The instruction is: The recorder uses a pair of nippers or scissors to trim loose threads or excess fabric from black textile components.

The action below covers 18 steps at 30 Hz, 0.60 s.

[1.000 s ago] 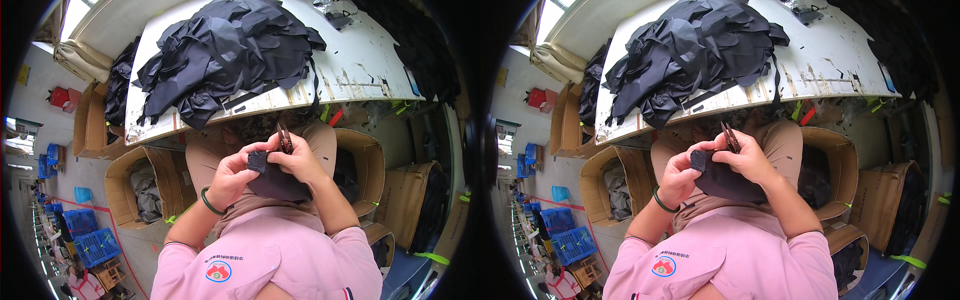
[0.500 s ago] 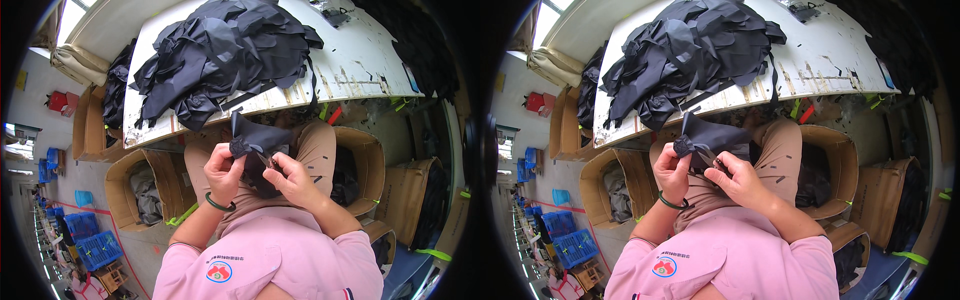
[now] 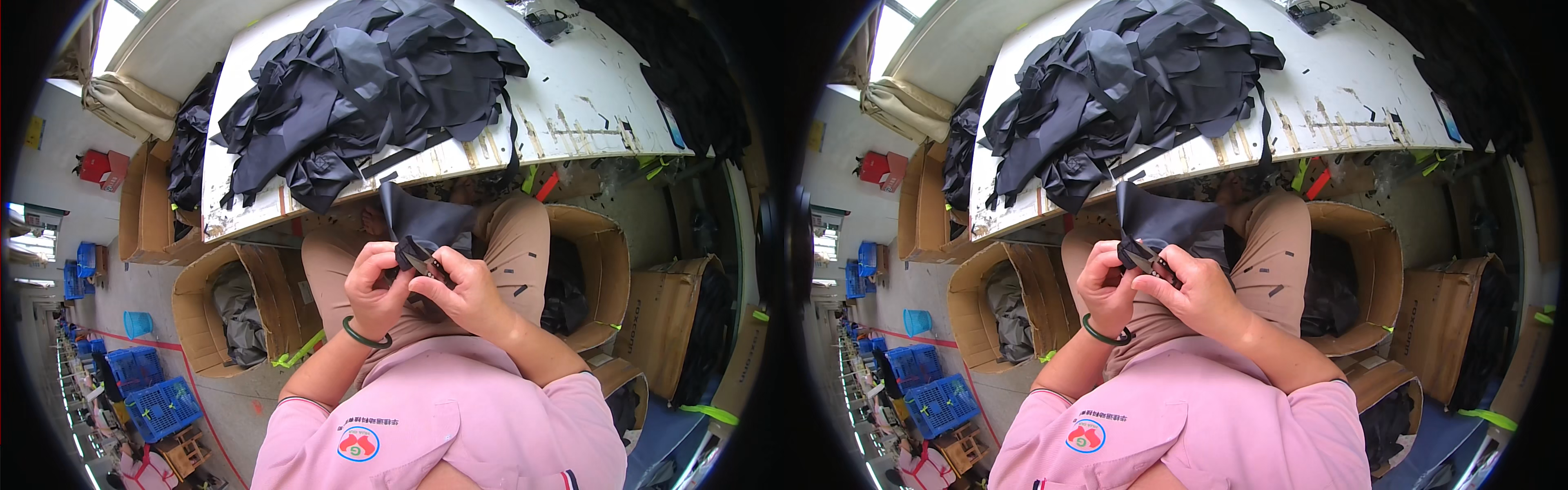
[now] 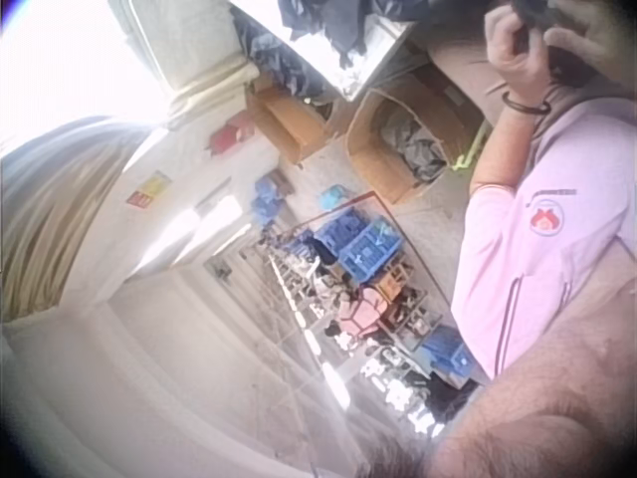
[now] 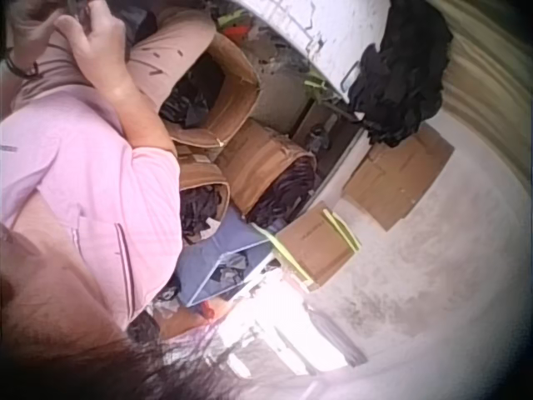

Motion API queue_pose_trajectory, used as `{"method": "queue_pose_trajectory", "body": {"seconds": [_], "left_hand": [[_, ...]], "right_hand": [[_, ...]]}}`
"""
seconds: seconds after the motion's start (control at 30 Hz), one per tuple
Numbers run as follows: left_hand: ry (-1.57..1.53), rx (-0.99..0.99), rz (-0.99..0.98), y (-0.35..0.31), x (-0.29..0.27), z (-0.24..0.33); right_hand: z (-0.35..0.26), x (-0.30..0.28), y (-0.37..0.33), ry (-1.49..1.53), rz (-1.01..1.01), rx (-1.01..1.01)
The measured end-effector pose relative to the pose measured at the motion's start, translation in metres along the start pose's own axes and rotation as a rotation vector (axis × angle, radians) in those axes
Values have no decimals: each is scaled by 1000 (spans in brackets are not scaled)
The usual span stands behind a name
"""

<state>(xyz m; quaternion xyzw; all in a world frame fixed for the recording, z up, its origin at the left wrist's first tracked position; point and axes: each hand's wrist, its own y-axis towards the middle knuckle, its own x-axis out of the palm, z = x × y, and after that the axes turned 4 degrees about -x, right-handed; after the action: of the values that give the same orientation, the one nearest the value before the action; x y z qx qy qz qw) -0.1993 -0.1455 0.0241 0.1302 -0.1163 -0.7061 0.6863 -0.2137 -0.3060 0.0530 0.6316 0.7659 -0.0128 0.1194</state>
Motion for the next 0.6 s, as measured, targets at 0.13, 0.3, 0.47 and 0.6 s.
{"method": "queue_pose_trajectory", "body": {"seconds": [0.13,0.3,0.47,0.6], "left_hand": [[-5,19,-4,0,0,1],[-15,16,-6,1,-1,1],[-19,15,-46,-3,-5,-3],[-19,12,-111,-3,-8,-2]], "right_hand": [[0,-1,0,-5,-5,-8],[1,-4,-2,1,-21,18],[-3,-3,-1,35,-34,17],[-2,-3,-1,30,-15,16]]}}
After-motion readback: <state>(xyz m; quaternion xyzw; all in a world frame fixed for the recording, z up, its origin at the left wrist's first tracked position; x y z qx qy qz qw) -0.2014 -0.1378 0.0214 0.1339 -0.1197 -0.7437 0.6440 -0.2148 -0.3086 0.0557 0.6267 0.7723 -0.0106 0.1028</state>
